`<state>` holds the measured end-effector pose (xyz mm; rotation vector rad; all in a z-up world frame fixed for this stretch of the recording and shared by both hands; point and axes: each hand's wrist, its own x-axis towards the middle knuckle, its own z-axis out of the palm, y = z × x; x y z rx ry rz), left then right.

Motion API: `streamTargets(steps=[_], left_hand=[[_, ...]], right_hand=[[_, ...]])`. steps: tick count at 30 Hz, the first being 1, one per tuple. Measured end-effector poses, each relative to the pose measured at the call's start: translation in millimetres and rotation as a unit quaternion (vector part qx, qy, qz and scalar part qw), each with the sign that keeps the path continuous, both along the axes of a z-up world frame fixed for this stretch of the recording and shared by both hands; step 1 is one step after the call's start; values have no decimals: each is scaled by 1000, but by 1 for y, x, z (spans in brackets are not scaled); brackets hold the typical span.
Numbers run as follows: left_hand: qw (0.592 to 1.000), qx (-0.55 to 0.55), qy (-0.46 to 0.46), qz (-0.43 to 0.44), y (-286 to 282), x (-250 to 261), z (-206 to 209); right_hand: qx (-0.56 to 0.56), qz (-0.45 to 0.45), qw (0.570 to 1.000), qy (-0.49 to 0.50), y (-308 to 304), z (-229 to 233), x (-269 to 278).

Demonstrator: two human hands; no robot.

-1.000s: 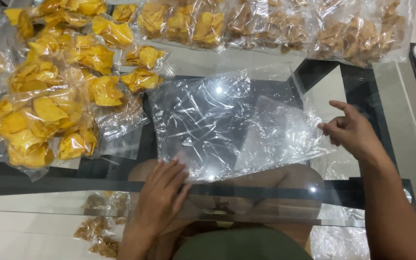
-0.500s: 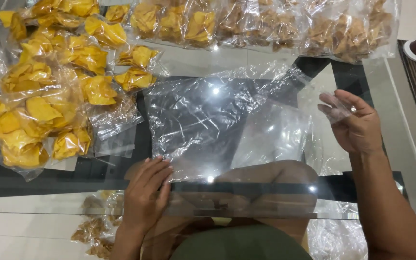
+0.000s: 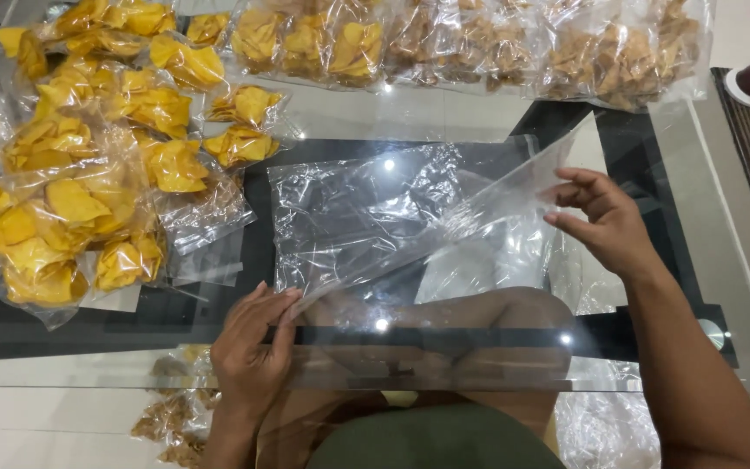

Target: Packing small individual packets of yellow food items into a larger clear plastic bag on a glass table.

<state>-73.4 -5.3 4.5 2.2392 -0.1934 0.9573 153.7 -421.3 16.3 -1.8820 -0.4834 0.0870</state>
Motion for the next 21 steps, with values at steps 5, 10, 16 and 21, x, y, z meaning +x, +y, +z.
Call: streamTargets(steps=[5, 10, 16, 21], left_hand=[[999, -39, -8, 0, -2, -2, 19], [994, -98, -52, -12, 6, -3, 47], [968, -216, 1, -125, -10, 20, 108], [926, -259, 234, -145, -14, 40, 90]], right_hand=[[-125, -4, 988, -91, -4, -7, -2], [43, 55, 980, -186, -10, 6, -13], [282, -57, 958, -12, -11, 23, -25], [249, -132, 954, 98, -4, 27, -16]])
